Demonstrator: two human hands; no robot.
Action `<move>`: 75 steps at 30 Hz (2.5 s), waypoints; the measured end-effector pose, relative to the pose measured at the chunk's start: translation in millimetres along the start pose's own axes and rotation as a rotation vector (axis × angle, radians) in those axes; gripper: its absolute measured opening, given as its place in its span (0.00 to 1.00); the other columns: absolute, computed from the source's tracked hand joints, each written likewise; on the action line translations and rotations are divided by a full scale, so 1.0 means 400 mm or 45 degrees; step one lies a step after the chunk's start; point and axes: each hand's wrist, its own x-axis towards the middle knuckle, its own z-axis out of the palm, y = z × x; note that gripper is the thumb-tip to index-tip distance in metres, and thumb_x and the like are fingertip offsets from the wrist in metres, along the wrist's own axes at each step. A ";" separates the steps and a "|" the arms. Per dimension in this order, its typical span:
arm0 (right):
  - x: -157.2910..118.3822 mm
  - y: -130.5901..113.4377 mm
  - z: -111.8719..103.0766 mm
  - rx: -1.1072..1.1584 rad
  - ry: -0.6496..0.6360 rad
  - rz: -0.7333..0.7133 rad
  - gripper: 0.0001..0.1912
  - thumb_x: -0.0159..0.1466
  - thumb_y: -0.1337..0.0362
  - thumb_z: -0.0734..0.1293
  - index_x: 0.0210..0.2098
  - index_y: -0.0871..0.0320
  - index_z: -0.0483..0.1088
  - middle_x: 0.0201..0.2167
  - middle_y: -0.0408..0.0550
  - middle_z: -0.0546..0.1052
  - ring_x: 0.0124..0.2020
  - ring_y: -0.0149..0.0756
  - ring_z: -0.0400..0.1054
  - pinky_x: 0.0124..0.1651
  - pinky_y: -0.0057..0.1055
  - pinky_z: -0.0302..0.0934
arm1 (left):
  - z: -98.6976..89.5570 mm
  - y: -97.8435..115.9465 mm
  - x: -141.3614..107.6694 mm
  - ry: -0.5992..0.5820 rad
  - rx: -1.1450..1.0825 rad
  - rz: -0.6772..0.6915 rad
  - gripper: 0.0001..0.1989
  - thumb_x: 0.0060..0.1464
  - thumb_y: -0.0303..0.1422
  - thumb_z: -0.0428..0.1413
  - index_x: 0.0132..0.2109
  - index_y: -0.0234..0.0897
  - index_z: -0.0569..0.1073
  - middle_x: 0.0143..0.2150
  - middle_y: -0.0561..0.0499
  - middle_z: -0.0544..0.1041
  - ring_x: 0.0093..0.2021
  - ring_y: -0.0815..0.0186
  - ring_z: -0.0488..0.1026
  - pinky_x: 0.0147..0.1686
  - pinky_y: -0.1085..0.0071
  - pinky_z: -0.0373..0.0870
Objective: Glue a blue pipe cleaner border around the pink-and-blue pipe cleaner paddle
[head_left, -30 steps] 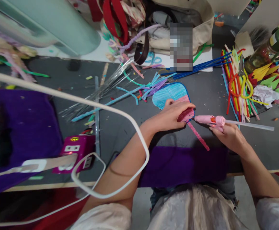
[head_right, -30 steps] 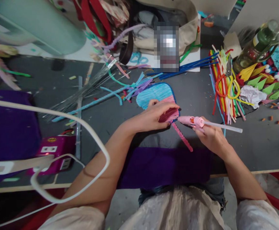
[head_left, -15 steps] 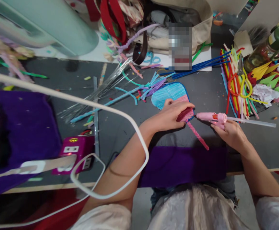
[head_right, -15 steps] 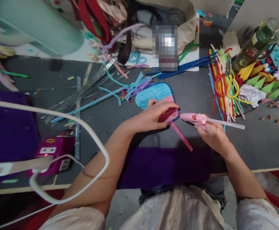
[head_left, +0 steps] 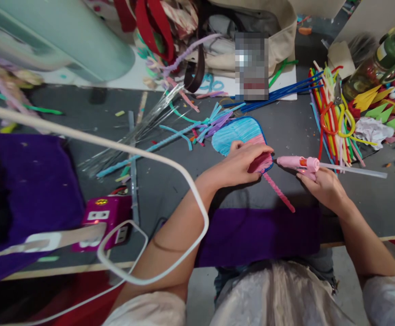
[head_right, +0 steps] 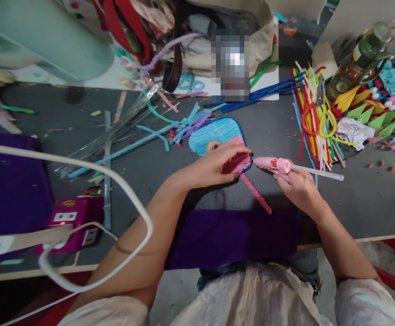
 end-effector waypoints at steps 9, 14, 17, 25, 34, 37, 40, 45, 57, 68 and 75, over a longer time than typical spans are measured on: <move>0.011 0.002 0.010 -0.039 0.003 0.039 0.12 0.67 0.59 0.66 0.44 0.56 0.79 0.39 0.55 0.85 0.42 0.51 0.81 0.43 0.38 0.73 | -0.001 0.003 -0.001 0.001 0.011 -0.006 0.32 0.53 0.31 0.55 0.66 0.42 0.65 0.67 0.43 0.72 0.66 0.50 0.67 0.65 0.51 0.54; 0.008 0.003 0.004 0.012 -0.001 -0.056 0.14 0.69 0.61 0.65 0.51 0.55 0.78 0.42 0.55 0.85 0.45 0.50 0.81 0.48 0.38 0.74 | -0.001 0.003 -0.001 -0.008 0.008 -0.007 0.32 0.53 0.31 0.55 0.66 0.42 0.65 0.68 0.43 0.72 0.66 0.49 0.67 0.65 0.50 0.54; 0.005 0.003 -0.003 0.012 -0.016 -0.089 0.15 0.70 0.61 0.65 0.53 0.52 0.78 0.42 0.52 0.85 0.45 0.49 0.81 0.48 0.37 0.75 | 0.000 0.003 -0.001 -0.003 0.003 -0.006 0.32 0.53 0.31 0.55 0.66 0.42 0.65 0.67 0.43 0.72 0.66 0.49 0.67 0.64 0.51 0.54; -0.002 -0.002 -0.007 -0.010 0.011 -0.126 0.15 0.69 0.63 0.66 0.53 0.53 0.79 0.42 0.53 0.85 0.46 0.48 0.80 0.50 0.36 0.73 | -0.001 0.005 0.001 -0.008 0.009 -0.007 0.32 0.53 0.32 0.55 0.66 0.42 0.65 0.67 0.43 0.72 0.66 0.49 0.67 0.64 0.51 0.55; -0.012 -0.005 -0.014 0.018 -0.011 -0.144 0.15 0.69 0.62 0.65 0.53 0.52 0.79 0.40 0.53 0.85 0.45 0.47 0.81 0.50 0.36 0.74 | 0.001 0.003 0.000 0.001 0.007 -0.004 0.32 0.53 0.31 0.55 0.65 0.42 0.65 0.67 0.43 0.72 0.66 0.50 0.67 0.64 0.51 0.54; -0.014 -0.006 -0.017 0.017 -0.016 -0.159 0.15 0.69 0.62 0.65 0.52 0.52 0.79 0.40 0.53 0.85 0.44 0.48 0.81 0.49 0.37 0.75 | 0.001 0.004 0.001 0.002 0.007 -0.008 0.31 0.53 0.31 0.55 0.65 0.42 0.65 0.67 0.43 0.72 0.65 0.50 0.68 0.64 0.51 0.54; -0.014 -0.007 -0.019 0.010 -0.043 -0.157 0.14 0.70 0.61 0.65 0.51 0.51 0.80 0.39 0.52 0.85 0.44 0.47 0.81 0.49 0.36 0.74 | 0.001 0.005 0.001 0.013 0.010 -0.005 0.31 0.53 0.31 0.55 0.65 0.42 0.65 0.67 0.43 0.73 0.65 0.50 0.68 0.64 0.51 0.54; -0.015 -0.003 -0.014 0.006 -0.038 -0.136 0.14 0.69 0.61 0.66 0.49 0.53 0.80 0.40 0.54 0.85 0.43 0.48 0.81 0.47 0.37 0.75 | 0.001 0.006 0.002 0.018 0.015 -0.006 0.31 0.53 0.31 0.55 0.65 0.42 0.66 0.67 0.44 0.73 0.64 0.50 0.68 0.62 0.52 0.55; -0.013 -0.015 0.000 0.061 -0.084 -0.165 0.14 0.68 0.62 0.65 0.50 0.53 0.79 0.43 0.51 0.86 0.45 0.46 0.82 0.48 0.35 0.74 | -0.001 0.009 0.001 0.018 0.012 -0.011 0.31 0.52 0.30 0.55 0.65 0.42 0.66 0.67 0.44 0.73 0.65 0.50 0.68 0.63 0.52 0.55; -0.013 -0.017 0.010 0.055 -0.080 -0.171 0.13 0.68 0.62 0.65 0.48 0.53 0.79 0.43 0.51 0.86 0.44 0.45 0.81 0.47 0.34 0.75 | 0.000 0.010 0.002 0.007 0.007 -0.020 0.31 0.52 0.30 0.56 0.65 0.41 0.66 0.67 0.44 0.73 0.64 0.50 0.68 0.61 0.50 0.54; -0.014 -0.020 0.006 0.041 -0.090 -0.168 0.14 0.69 0.63 0.64 0.50 0.53 0.78 0.43 0.53 0.85 0.44 0.46 0.81 0.48 0.35 0.74 | -0.002 0.010 0.003 0.012 0.007 -0.010 0.31 0.52 0.30 0.56 0.65 0.42 0.66 0.67 0.44 0.73 0.65 0.50 0.68 0.62 0.51 0.54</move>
